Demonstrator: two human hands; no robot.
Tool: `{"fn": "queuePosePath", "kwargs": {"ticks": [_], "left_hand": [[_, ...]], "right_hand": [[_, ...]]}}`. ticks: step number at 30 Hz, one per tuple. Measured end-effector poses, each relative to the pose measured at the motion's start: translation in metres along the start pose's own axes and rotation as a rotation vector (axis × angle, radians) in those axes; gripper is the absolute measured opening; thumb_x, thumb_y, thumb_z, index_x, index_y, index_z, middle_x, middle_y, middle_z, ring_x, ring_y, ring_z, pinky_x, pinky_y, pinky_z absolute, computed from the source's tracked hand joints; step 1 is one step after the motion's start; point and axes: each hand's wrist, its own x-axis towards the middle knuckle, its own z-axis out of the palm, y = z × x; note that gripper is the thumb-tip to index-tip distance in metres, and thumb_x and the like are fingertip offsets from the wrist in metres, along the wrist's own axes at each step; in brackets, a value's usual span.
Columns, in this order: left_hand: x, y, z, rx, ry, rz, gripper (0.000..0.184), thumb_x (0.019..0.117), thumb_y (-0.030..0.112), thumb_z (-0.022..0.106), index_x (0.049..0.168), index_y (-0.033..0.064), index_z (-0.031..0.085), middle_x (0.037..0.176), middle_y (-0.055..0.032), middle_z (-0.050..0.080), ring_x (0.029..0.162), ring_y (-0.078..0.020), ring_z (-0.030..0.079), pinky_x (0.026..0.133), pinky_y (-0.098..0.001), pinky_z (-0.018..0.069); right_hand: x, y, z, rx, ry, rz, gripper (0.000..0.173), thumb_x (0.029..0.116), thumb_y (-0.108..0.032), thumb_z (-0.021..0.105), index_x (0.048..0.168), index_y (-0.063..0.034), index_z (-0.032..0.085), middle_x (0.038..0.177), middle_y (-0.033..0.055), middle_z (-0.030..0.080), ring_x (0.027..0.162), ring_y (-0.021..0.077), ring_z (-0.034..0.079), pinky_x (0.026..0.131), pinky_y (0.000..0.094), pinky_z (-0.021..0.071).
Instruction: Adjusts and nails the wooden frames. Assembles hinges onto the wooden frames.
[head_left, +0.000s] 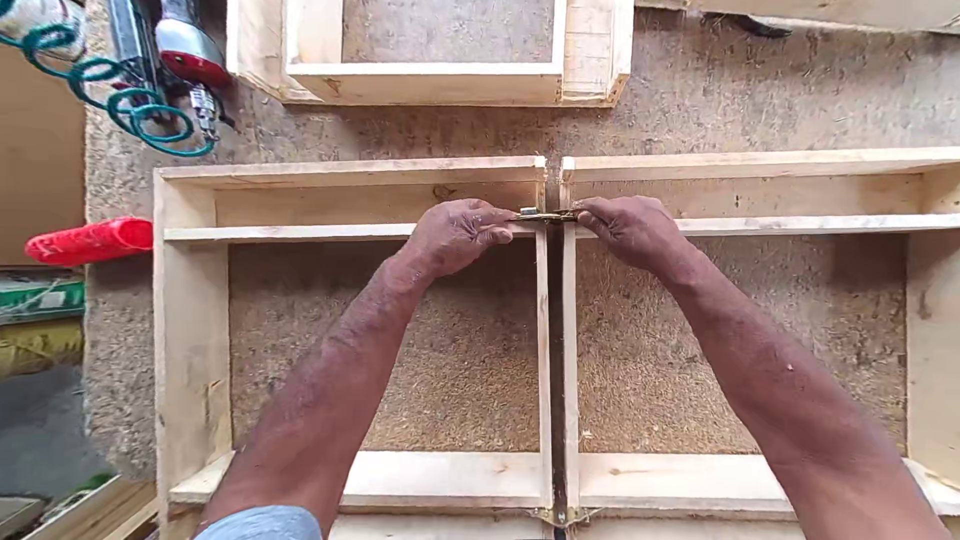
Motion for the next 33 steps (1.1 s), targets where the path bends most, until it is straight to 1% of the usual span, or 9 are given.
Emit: {"fn": "queuePosePath", "kwargs": {"ticks": [2,5,7,9,11,13,16,22,33], "left_hand": [[0.001,-0.004,0.001,0.012,0.002,0.028,0.041,0.0978,0.051,0.064,0.131,0.0287,0.072,0.121,-0.0049,0.072,0.112,-0.0226,0.069,0.096,-0.0525,0.0553],[0.000,-0.010,0.008,0.093,0.048,0.088,0.035,0.0986,0.040,0.066,0.132,0.0329,0.070,0.122,-0.0064,0.072,0.109,-0.0253,0.071,0.089,-0.0529,0.0578],[0.000,-0.010,0.015,0.167,0.109,0.097,0.042,0.0991,0.034,0.065,0.141,0.0326,0.064,0.119,-0.0117,0.072,0.103,-0.0311,0.072,0.083,-0.0545,0.0587],[0.002,-0.005,0.018,0.225,0.143,0.060,0.061,0.0932,0.027,0.072,0.151,0.0215,0.052,0.110,-0.0189,0.072,0.093,-0.0391,0.073,0.077,-0.0586,0.0583],[0.004,-0.005,0.020,0.245,0.154,0.044,0.047,0.0921,0.028,0.072,0.135,0.0127,0.064,0.107,-0.0172,0.073,0.092,-0.0379,0.073,0.076,-0.0574,0.0591],[0.005,-0.007,0.023,0.251,0.164,0.072,0.036,0.0950,0.032,0.067,0.127,0.0143,0.070,0.104,-0.0160,0.073,0.088,-0.0360,0.073,0.071,-0.0548,0.0589],[0.005,-0.011,0.022,0.260,0.148,0.110,0.038,0.0994,0.034,0.059,0.135,0.0230,0.068,0.101,-0.0179,0.072,0.083,-0.0371,0.072,0.066,-0.0535,0.0573],[0.007,-0.010,0.022,0.293,0.129,0.143,0.040,0.1027,0.033,0.051,0.139,0.0231,0.065,0.096,-0.0199,0.070,0.077,-0.0389,0.070,0.059,-0.0529,0.0540],[0.005,-0.008,0.037,0.404,0.286,0.124,0.037,0.1047,0.035,0.050,0.134,0.0203,0.067,0.091,-0.0164,0.071,0.073,-0.0338,0.068,0.056,-0.0458,0.0497]], "right_hand": [[-0.003,0.004,-0.009,-0.030,-0.103,0.034,0.053,0.1015,-0.055,0.054,0.133,-0.0129,0.063,0.091,0.0055,0.074,0.081,0.0261,0.073,0.070,0.0525,0.0581],[-0.011,0.013,-0.005,-0.140,-0.116,0.026,0.036,0.0943,-0.041,0.068,0.109,-0.0082,0.069,0.095,0.0105,0.072,0.089,0.0310,0.072,0.071,0.0520,0.0579],[-0.014,0.017,0.003,-0.189,-0.059,-0.036,0.024,0.0980,-0.031,0.064,0.101,-0.0084,0.070,0.091,0.0116,0.071,0.086,0.0317,0.071,0.068,0.0495,0.0578],[-0.014,0.019,0.005,-0.198,-0.056,-0.058,0.023,0.0998,-0.031,0.062,0.100,-0.0091,0.069,0.089,0.0107,0.070,0.084,0.0307,0.071,0.066,0.0476,0.0572],[-0.012,0.021,0.005,-0.188,-0.062,-0.062,0.024,0.0997,-0.033,0.061,0.099,-0.0104,0.069,0.087,0.0091,0.069,0.082,0.0293,0.070,0.064,0.0456,0.0564],[-0.011,0.021,0.003,-0.163,-0.095,-0.028,0.022,0.0982,-0.033,0.063,0.098,-0.0115,0.068,0.087,0.0083,0.068,0.082,0.0290,0.069,0.063,0.0455,0.0555],[-0.008,0.019,0.001,-0.147,-0.115,-0.008,0.022,0.0968,-0.031,0.062,0.097,-0.0096,0.067,0.084,0.0107,0.066,0.078,0.0314,0.068,0.060,0.0469,0.0535],[-0.004,0.013,0.001,-0.214,-0.154,-0.004,0.025,0.0987,-0.032,0.059,0.095,-0.0080,0.063,0.081,0.0131,0.063,0.073,0.0347,0.067,0.054,0.0466,0.0514],[-0.008,0.010,0.027,-0.444,0.113,-0.055,0.031,0.1005,-0.034,0.055,0.089,-0.0062,0.062,0.072,0.0117,0.062,0.060,0.0305,0.061,0.049,0.0407,0.0438]]}}
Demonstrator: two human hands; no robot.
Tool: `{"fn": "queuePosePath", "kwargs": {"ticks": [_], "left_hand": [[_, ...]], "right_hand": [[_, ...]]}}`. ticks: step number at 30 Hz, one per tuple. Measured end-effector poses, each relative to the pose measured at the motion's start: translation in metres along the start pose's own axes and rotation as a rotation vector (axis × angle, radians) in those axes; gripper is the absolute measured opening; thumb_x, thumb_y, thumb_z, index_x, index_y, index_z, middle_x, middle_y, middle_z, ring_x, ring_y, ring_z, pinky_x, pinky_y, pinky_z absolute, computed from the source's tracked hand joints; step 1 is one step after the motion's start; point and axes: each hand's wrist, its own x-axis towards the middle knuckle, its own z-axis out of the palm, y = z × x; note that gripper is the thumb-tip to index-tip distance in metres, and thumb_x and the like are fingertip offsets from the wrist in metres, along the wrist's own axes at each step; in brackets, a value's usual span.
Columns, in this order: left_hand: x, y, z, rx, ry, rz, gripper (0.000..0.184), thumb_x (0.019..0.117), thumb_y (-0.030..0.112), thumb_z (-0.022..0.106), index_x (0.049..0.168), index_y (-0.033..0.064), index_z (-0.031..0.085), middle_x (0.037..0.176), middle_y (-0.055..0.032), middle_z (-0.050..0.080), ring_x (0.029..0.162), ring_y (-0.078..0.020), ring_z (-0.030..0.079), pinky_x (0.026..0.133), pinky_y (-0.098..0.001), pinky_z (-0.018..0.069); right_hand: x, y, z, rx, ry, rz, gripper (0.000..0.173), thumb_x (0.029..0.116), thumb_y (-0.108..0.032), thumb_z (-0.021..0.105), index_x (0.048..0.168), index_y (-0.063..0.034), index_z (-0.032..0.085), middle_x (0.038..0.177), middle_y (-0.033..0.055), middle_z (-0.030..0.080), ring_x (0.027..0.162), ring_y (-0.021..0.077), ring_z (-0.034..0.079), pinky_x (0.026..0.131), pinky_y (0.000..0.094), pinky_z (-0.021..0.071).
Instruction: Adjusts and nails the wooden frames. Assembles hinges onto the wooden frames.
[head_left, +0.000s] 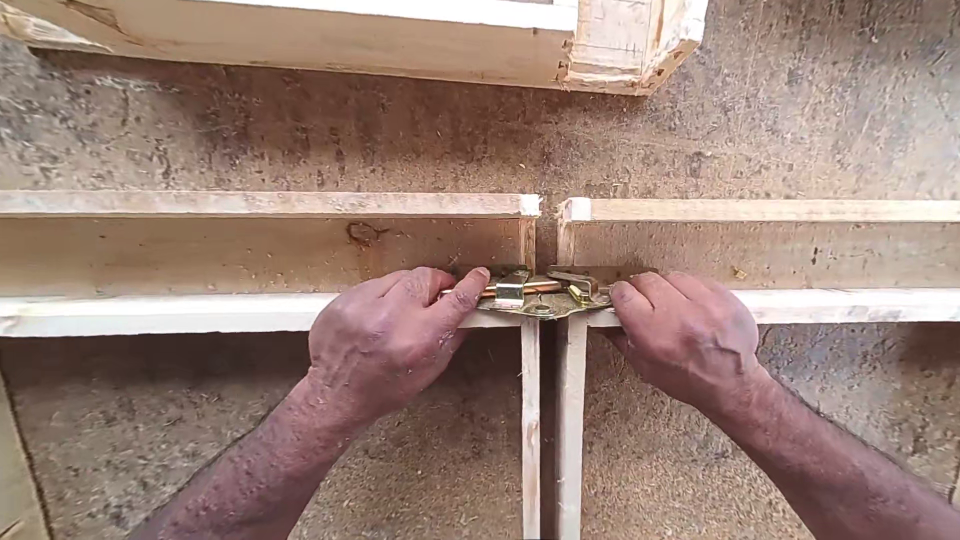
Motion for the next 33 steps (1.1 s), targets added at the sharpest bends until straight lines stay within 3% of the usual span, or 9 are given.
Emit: {"fn": "queuePosePath", "kwargs": {"ticks": [18,26,28,30,33], "left_hand": [[0.000,0.001,0.003,0.009,0.044,-0.009,0.036,0.1024,0.033,0.052,0.130,0.0203,0.070,0.091,-0.0142,0.071,0.073,-0.0306,0.069,0.056,-0.0433,0.0512],[0.001,0.004,0.002,0.006,0.017,-0.049,0.036,0.1010,0.039,0.054,0.132,0.0264,0.069,0.091,-0.0123,0.071,0.077,-0.0308,0.070,0.060,-0.0450,0.0528],[0.002,0.003,-0.005,-0.057,-0.051,-0.054,0.042,0.0998,0.047,0.055,0.134,0.0277,0.068,0.096,-0.0124,0.072,0.083,-0.0315,0.071,0.065,-0.0468,0.0552],[0.007,0.004,-0.015,-0.143,-0.181,-0.077,0.050,0.0993,0.057,0.054,0.139,0.0285,0.064,0.107,-0.0131,0.072,0.096,-0.0333,0.071,0.077,-0.0507,0.0577],[0.019,0.008,-0.028,-0.232,-0.349,-0.112,0.055,0.1025,0.060,0.046,0.143,0.0259,0.062,0.115,-0.0159,0.070,0.107,-0.0367,0.068,0.087,-0.0547,0.0558]], "right_hand": [[-0.001,-0.003,0.002,-0.017,0.052,0.062,0.028,0.0980,-0.035,0.057,0.087,-0.0095,0.063,0.071,0.0089,0.060,0.060,0.0282,0.059,0.050,0.0398,0.0436],[0.001,-0.006,-0.002,0.056,-0.011,0.108,0.031,0.0967,-0.040,0.061,0.089,-0.0098,0.062,0.077,0.0104,0.061,0.069,0.0309,0.063,0.057,0.0436,0.0472],[0.003,-0.005,-0.003,0.108,-0.045,0.107,0.030,0.0946,-0.039,0.062,0.094,-0.0096,0.064,0.081,0.0110,0.063,0.074,0.0313,0.065,0.058,0.0440,0.0499],[0.005,-0.003,-0.005,0.169,-0.086,0.120,0.033,0.0935,-0.041,0.064,0.104,-0.0107,0.068,0.088,0.0106,0.068,0.081,0.0314,0.068,0.062,0.0448,0.0535],[0.005,0.000,-0.008,0.241,-0.130,0.129,0.034,0.0926,-0.044,0.065,0.105,-0.0123,0.069,0.094,0.0094,0.070,0.088,0.0302,0.069,0.066,0.0458,0.0552]]}}
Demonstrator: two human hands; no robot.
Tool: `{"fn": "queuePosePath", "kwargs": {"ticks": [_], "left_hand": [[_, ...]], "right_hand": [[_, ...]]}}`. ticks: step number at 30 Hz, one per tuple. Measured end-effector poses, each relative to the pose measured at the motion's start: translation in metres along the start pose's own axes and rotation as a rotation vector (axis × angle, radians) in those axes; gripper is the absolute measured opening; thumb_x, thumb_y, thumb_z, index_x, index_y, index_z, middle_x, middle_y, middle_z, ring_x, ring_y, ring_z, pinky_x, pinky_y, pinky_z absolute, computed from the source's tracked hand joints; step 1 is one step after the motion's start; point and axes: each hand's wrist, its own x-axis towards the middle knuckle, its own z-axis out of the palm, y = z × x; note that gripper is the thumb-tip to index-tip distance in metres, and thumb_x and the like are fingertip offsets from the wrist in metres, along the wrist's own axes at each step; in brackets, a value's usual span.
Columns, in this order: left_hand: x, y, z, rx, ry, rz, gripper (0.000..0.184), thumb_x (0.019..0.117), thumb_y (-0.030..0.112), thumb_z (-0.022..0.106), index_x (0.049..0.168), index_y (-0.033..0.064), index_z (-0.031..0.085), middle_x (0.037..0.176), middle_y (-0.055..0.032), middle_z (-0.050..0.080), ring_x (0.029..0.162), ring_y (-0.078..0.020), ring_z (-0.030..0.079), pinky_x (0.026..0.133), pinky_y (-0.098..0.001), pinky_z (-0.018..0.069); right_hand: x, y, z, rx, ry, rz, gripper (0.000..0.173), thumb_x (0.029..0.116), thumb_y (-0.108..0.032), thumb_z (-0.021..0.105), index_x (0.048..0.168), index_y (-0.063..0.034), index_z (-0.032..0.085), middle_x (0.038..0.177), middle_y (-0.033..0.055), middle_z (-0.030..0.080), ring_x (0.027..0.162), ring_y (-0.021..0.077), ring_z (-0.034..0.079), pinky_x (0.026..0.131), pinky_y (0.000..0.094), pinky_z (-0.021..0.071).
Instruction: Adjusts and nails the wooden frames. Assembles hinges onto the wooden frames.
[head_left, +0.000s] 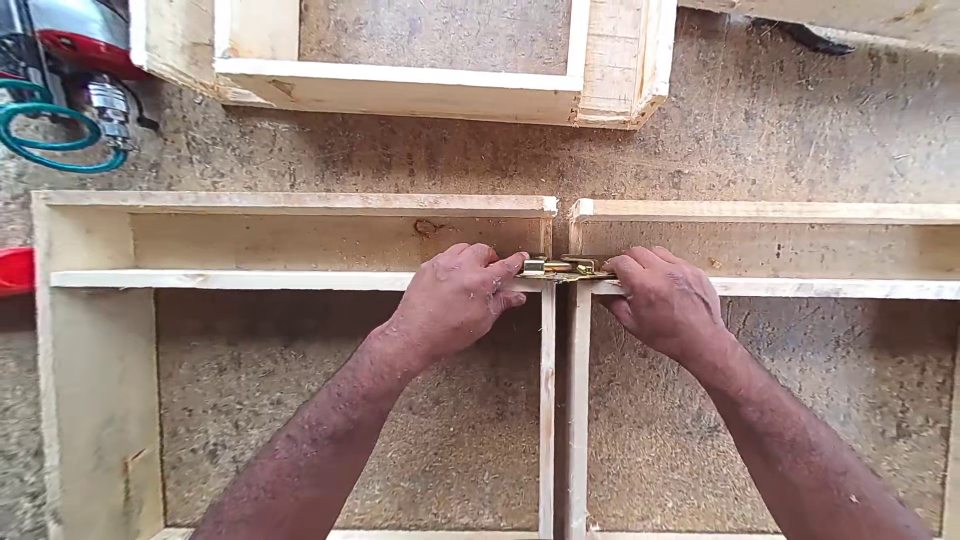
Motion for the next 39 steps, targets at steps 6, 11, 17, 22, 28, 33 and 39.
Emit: {"fn": "queuePosePath", "kwargs": {"ticks": [6,11,17,22,28,33,39], "left_hand": [[0.008,-0.002,-0.009,-0.204,-0.046,-0.103,0.053,0.1081,0.056,0.031,0.134,0.0301,0.070,0.116,-0.0072,0.072,0.112,-0.0251,0.067,0.095,-0.0519,0.0525],[0.021,0.001,-0.002,-0.240,0.010,-0.064,0.049,0.1071,0.057,0.038,0.125,0.0319,0.075,0.108,0.0009,0.076,0.106,-0.0154,0.071,0.093,-0.0471,0.0548],[0.008,-0.010,0.009,-0.177,0.211,-0.007,0.042,0.1081,0.048,0.044,0.117,0.0254,0.078,0.105,-0.0008,0.078,0.102,-0.0161,0.073,0.089,-0.0422,0.0572],[0.010,-0.008,-0.001,-0.084,0.112,0.048,0.061,0.1048,0.064,0.036,0.121,0.0206,0.076,0.107,-0.0057,0.078,0.100,-0.0234,0.074,0.084,-0.0495,0.0580],[0.004,0.002,0.021,0.162,0.201,0.032,0.033,0.0887,0.027,0.067,0.119,0.0138,0.071,0.093,-0.0159,0.071,0.083,-0.0375,0.071,0.064,-0.0520,0.0569],[0.004,0.003,0.028,0.206,0.248,0.032,0.030,0.0948,0.025,0.057,0.118,0.0139,0.071,0.090,-0.0156,0.070,0.079,-0.0360,0.071,0.061,-0.0491,0.0549],[0.004,0.003,0.026,0.203,0.260,0.043,0.029,0.0938,0.024,0.057,0.116,0.0126,0.071,0.088,-0.0157,0.070,0.077,-0.0366,0.070,0.059,-0.0502,0.0546]], "right_hand": [[-0.002,0.009,-0.015,0.205,-0.118,0.035,0.055,0.0992,-0.065,0.047,0.116,-0.0182,0.072,0.109,0.0038,0.074,0.099,0.0240,0.070,0.075,0.0477,0.0550],[0.001,0.008,-0.018,0.260,-0.119,0.173,0.055,0.1005,-0.063,0.045,0.103,-0.0148,0.071,0.092,0.0048,0.071,0.087,0.0225,0.069,0.071,0.0490,0.0528],[0.006,0.009,-0.018,0.331,-0.142,0.145,0.052,0.1025,-0.063,0.044,0.092,-0.0190,0.069,0.073,-0.0011,0.064,0.068,0.0166,0.064,0.059,0.0454,0.0473],[0.008,0.011,-0.024,0.278,-0.228,0.073,0.051,0.1013,-0.062,0.046,0.102,-0.0163,0.068,0.076,0.0015,0.065,0.071,0.0203,0.066,0.060,0.0460,0.0502],[0.001,0.005,-0.011,0.086,-0.060,-0.043,0.027,0.0917,-0.033,0.070,0.101,-0.0084,0.065,0.080,0.0097,0.067,0.073,0.0310,0.069,0.056,0.0464,0.0538],[-0.005,0.000,0.004,-0.030,0.150,-0.095,0.025,0.0987,-0.031,0.062,0.092,-0.0071,0.063,0.071,0.0094,0.062,0.065,0.0290,0.065,0.052,0.0411,0.0488],[-0.004,0.000,0.001,-0.023,0.122,-0.084,0.023,0.0977,-0.030,0.063,0.091,-0.0080,0.061,0.071,0.0089,0.062,0.067,0.0291,0.065,0.053,0.0419,0.0500]]}}
